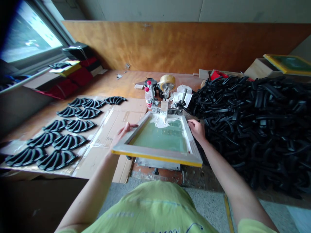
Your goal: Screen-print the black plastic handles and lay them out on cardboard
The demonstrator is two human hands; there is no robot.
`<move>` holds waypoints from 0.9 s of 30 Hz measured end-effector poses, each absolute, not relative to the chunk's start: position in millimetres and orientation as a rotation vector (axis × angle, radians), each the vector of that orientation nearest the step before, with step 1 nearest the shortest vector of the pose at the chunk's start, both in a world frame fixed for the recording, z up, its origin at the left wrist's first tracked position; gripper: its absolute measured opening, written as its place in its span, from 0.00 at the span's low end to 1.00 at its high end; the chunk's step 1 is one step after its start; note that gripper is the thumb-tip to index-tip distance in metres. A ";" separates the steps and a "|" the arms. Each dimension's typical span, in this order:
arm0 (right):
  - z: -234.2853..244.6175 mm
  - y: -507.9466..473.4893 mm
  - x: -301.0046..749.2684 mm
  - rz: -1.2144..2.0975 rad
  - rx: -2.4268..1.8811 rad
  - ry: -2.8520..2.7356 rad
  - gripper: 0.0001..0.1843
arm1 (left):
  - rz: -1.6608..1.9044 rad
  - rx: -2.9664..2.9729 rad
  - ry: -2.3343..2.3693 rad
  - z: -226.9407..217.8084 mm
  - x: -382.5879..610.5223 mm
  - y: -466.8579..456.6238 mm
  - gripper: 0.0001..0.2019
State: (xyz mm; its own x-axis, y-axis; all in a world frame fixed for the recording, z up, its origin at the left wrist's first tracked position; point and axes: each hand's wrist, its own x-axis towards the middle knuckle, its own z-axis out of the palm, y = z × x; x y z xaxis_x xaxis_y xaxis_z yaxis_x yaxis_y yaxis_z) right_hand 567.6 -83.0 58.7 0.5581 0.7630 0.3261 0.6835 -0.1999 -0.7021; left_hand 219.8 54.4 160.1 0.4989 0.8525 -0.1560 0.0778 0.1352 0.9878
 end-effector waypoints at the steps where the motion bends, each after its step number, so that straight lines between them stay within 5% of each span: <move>1: 66.4 -72.3 570.8 0.076 -1.934 -1.161 0.17 | 0.620 1.320 0.940 147.0 212.6 50.1 0.28; 7: 104.5 20.5 522.3 -0.213 -1.892 -1.708 0.33 | 0.534 1.414 1.066 56.4 194.9 36.1 0.39; 14: 93.2 36.8 485.8 0.022 -2.164 -2.028 0.08 | 0.507 1.475 1.153 21.6 196.9 38.4 0.35; 21: 88.2 -19.1 489.3 0.106 -1.591 -2.429 0.08 | 0.507 1.464 1.140 17.2 194.6 39.1 0.35; 27: 83.5 -15.9 489.9 0.059 -1.681 -2.266 0.08 | 0.533 1.404 1.140 24.6 195.1 37.3 0.35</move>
State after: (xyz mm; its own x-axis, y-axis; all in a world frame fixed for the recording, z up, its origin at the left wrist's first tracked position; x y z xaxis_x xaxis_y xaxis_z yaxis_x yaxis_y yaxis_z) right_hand 489.9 -15.9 83.5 -0.2578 0.9389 0.2280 0.9258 0.3075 -0.2197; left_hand 195.1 37.3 24.6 0.4164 0.8586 -0.2991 0.3211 0.1690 0.9319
